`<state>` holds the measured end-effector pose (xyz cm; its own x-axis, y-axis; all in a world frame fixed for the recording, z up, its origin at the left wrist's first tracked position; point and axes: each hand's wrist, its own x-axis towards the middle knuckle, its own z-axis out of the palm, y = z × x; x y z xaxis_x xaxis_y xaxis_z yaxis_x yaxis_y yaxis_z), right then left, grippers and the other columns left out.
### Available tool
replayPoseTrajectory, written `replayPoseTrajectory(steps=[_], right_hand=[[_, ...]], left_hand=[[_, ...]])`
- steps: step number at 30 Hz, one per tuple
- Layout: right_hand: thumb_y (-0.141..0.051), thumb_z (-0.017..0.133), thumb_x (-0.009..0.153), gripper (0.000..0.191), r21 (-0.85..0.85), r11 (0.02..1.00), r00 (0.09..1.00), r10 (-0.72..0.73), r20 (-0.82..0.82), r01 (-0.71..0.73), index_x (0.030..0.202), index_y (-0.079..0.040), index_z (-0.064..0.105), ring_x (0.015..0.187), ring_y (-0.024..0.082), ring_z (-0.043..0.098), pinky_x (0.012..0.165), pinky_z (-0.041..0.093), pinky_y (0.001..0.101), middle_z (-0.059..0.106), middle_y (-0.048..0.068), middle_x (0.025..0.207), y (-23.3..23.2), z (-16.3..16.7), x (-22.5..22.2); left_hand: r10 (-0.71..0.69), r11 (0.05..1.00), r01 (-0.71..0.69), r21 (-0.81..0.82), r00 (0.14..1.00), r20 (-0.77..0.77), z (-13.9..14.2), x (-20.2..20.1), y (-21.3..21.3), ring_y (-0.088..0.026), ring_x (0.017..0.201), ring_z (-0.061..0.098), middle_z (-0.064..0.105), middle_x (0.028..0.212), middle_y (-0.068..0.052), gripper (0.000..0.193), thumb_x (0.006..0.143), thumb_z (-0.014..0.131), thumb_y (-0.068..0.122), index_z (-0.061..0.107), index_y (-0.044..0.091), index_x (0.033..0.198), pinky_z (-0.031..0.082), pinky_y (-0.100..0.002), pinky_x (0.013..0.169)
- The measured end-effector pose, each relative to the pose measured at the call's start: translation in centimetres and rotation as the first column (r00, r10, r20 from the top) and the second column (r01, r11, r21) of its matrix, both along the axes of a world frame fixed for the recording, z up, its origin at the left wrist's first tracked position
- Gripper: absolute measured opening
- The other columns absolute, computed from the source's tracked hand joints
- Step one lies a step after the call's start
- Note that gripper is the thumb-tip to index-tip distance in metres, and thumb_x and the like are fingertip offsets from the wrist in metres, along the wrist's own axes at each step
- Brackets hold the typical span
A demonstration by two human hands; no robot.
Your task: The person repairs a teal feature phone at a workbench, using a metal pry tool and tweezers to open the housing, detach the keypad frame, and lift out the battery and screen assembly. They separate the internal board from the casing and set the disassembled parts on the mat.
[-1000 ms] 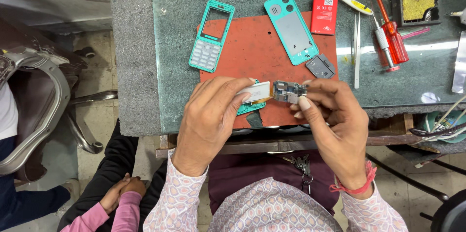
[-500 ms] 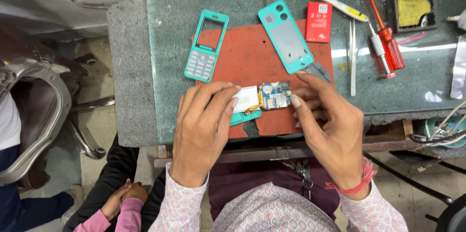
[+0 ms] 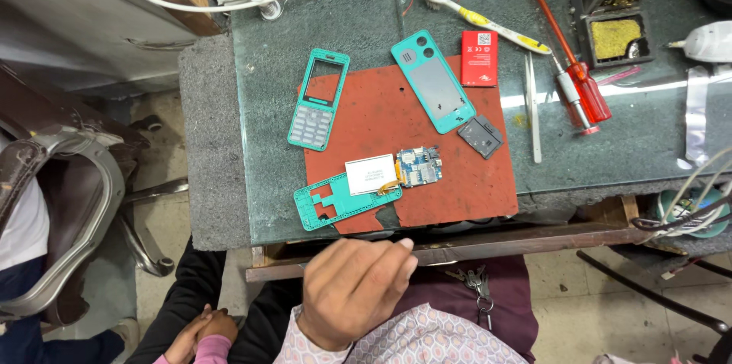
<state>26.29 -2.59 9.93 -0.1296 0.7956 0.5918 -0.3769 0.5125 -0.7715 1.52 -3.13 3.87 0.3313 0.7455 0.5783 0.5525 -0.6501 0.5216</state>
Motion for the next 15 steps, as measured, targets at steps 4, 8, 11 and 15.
replayPoseTrajectory(steps=[4, 8, 11, 15], right_hand=[[-0.01, 0.071, 0.102, 0.016, 0.098, 0.995, 0.999, -0.02, -0.035, 0.023, 0.114, 0.001, 0.071, 0.069, 0.016, 0.062, 0.059, 0.047, 0.0317, 0.067, 0.01, 0.082, 3.9, 0.2, -1.3], [-0.014, 0.071, 0.104, 0.016, 0.157, 0.972, 0.984, -0.175, 0.004, 0.173, 0.112, 0.001, 0.072, 0.067, 0.018, 0.062, 0.057, 0.046, 0.0334, 0.067, 0.01, 0.079, 0.2, 1.1, 0.2], [-0.017, 0.071, 0.106, 0.018, 0.211, 0.846, 0.833, -0.525, 0.175, 0.489, 0.11, 0.0, 0.072, 0.065, 0.019, 0.063, 0.056, 0.046, 0.0347, 0.067, 0.011, 0.077, 1.2, -0.4, 0.7], [-0.021, 0.071, 0.108, 0.021, 0.332, 0.749, 0.551, -0.653, 0.52, 0.574, 0.108, 0.0, 0.073, 0.062, 0.021, 0.063, 0.054, 0.046, 0.0365, 0.067, 0.011, 0.074, 17.4, -4.9, 1.7]], left_hand=[[-0.01, 1.0, 0.011, -0.016, 0.999, 0.037, 0.1, 1.2, 0.0, -0.02, 0.075, 0.069, 0.07, 0.092, -0.005, 0.018, 0.095, 0.078, 0.009, 0.069, 0.001, 0.109, 0.055, -0.034, 0.064], [-0.033, 0.998, 0.035, -0.056, 0.999, 0.041, -0.7, 2.6, -0.7, -0.02, 0.073, 0.069, 0.069, 0.091, -0.005, 0.018, 0.095, 0.079, 0.009, 0.069, 0.001, 0.108, 0.054, -0.034, 0.063], [-0.014, 0.996, 0.024, -0.089, 0.994, 0.112, -1.3, 3.0, -1.5, -0.02, 0.073, 0.07, 0.073, 0.093, -0.007, 0.017, 0.094, 0.079, 0.01, 0.069, 0.0, 0.106, 0.056, -0.032, 0.064], [0.013, 0.997, -0.004, -0.076, 0.993, 0.118, -1.5, 2.4, -2.1, -0.021, 0.074, 0.072, 0.074, 0.092, -0.007, 0.014, 0.094, 0.078, 0.01, 0.07, 0.0, 0.101, 0.058, -0.031, 0.064]])
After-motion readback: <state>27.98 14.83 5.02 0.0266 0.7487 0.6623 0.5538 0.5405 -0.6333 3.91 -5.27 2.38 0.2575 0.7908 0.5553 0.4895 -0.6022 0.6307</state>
